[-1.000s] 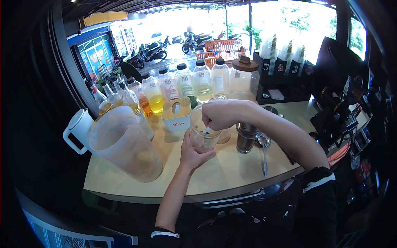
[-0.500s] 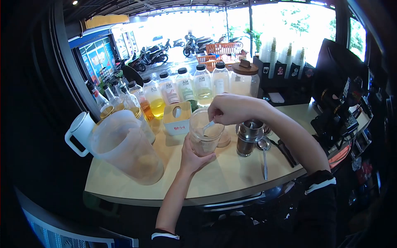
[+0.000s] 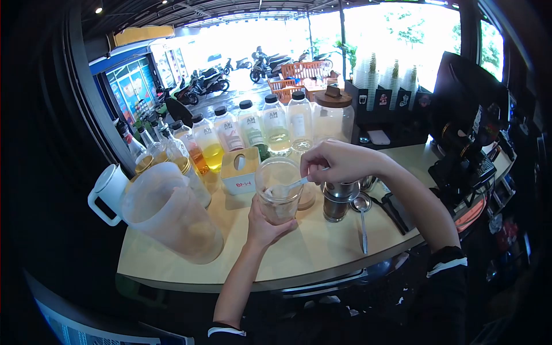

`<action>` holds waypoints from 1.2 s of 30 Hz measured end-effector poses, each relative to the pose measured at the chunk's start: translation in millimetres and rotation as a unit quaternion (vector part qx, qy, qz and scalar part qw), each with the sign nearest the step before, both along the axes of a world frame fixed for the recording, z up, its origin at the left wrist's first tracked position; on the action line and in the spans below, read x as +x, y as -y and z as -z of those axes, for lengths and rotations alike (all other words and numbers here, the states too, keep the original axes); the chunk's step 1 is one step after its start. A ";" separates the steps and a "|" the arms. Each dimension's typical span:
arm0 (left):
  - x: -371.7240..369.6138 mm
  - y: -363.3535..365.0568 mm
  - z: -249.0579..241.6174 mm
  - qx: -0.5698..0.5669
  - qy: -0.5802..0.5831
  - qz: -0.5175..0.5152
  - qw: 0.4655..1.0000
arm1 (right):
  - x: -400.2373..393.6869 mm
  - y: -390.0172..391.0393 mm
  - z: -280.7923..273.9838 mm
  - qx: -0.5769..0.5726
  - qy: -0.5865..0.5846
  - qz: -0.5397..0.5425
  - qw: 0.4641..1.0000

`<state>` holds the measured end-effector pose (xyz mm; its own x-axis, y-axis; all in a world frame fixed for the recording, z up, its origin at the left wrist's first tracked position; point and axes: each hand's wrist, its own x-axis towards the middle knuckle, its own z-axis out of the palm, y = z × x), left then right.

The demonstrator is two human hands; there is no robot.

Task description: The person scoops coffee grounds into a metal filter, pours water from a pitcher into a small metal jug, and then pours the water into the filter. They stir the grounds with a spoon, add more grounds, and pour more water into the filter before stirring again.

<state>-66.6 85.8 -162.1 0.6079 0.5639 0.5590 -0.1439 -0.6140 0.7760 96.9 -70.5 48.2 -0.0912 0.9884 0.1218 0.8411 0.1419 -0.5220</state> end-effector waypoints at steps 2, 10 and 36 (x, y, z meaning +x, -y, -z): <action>0.6 -0.5 0.8 -0.004 0.001 0.004 1.000 | 0.7 2.6 -0.1 -0.005 -0.022 0.009 1.000; 4.3 -5.1 8.6 -0.005 0.029 0.027 0.999 | 19.2 16.6 -0.9 0.034 -0.064 0.047 0.996; 7.7 -11.2 19.2 -0.102 0.008 0.042 0.994 | 57.7 116.4 41.9 0.176 0.013 0.284 0.942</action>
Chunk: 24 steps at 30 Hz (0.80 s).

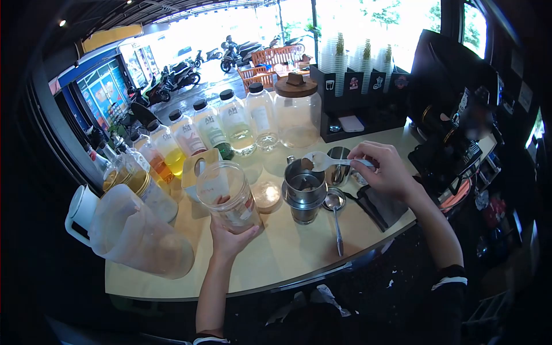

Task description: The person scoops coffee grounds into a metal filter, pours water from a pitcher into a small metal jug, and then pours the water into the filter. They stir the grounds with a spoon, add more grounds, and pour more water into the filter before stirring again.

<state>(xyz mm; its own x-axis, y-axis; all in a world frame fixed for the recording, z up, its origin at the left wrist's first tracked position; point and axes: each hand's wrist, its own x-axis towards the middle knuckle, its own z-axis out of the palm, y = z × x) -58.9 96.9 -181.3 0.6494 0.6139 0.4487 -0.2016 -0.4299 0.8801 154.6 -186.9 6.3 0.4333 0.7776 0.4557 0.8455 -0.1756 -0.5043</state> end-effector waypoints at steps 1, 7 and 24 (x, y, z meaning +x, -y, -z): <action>-0.2 0.0 -0.6 0.000 -0.001 0.001 1.000 | 0.1 0.3 0.5 0.011 0.002 -0.003 1.000; -0.9 -1.0 1.2 0.008 -0.006 0.001 1.000 | 3.9 0.9 6.5 0.053 -0.005 -0.008 0.999; 0.3 1.0 -1.3 0.023 0.004 -0.002 1.000 | 1.6 -7.4 0.7 0.048 -0.032 -0.053 0.997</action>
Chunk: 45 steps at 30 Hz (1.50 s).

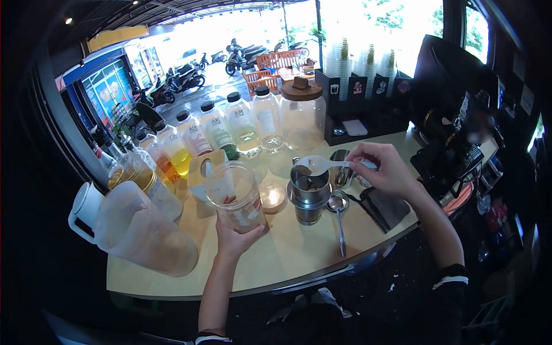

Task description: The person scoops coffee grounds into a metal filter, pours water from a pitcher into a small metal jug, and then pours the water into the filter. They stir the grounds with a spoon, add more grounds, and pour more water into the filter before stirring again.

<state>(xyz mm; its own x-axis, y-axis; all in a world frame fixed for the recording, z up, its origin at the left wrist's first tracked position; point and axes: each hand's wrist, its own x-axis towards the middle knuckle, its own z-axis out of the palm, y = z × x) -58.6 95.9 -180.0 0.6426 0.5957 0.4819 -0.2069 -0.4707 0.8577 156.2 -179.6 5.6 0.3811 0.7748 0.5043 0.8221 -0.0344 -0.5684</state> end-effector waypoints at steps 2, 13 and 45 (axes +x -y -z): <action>-0.2 4.3 -5.9 0.020 0.011 -0.011 1.000 | -5.9 -11.5 -10.9 0.006 0.008 -0.007 1.000; -7.6 11.0 -19.2 0.058 -0.004 -0.020 0.998 | -60.9 -112.6 -34.0 -0.023 0.175 -0.166 0.970; -21.7 28.4 -61.9 0.381 0.180 -0.215 0.881 | 70.3 -15.5 53.2 0.043 0.103 0.117 0.987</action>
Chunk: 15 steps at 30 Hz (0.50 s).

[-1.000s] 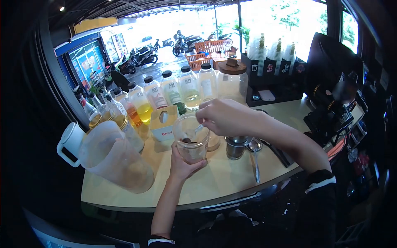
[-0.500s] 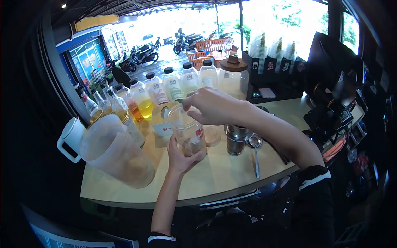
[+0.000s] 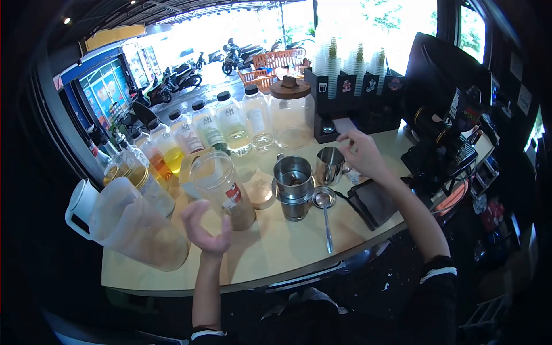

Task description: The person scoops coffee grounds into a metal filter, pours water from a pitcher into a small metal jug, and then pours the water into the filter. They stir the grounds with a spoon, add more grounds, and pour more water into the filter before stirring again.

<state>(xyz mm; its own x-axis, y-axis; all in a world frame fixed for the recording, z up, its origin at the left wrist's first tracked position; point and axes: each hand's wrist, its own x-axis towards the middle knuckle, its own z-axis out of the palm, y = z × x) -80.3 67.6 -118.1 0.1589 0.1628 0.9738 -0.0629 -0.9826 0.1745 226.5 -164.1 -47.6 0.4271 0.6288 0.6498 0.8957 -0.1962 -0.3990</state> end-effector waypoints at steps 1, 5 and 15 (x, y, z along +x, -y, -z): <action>6.7 7.2 -4.1 0.002 -0.002 -0.001 1.000 | 9.7 6.0 14.2 0.002 -0.002 -0.001 1.000; 53.6 42.2 -19.5 0.093 -0.085 0.085 0.988 | 40.9 14.1 71.9 -0.042 -0.111 0.048 0.992; 115.6 45.1 15.3 -0.198 -0.048 0.231 0.951 | 71.0 3.1 128.9 0.061 -0.425 -0.123 0.895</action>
<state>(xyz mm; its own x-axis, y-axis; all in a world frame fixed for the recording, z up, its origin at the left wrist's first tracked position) 35.3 22.5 -133.4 0.3881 0.4052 0.8278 -0.4373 -0.7096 0.5524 297.5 -167.2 -176.5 0.6589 0.7175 0.2259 0.2679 0.0567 -0.9618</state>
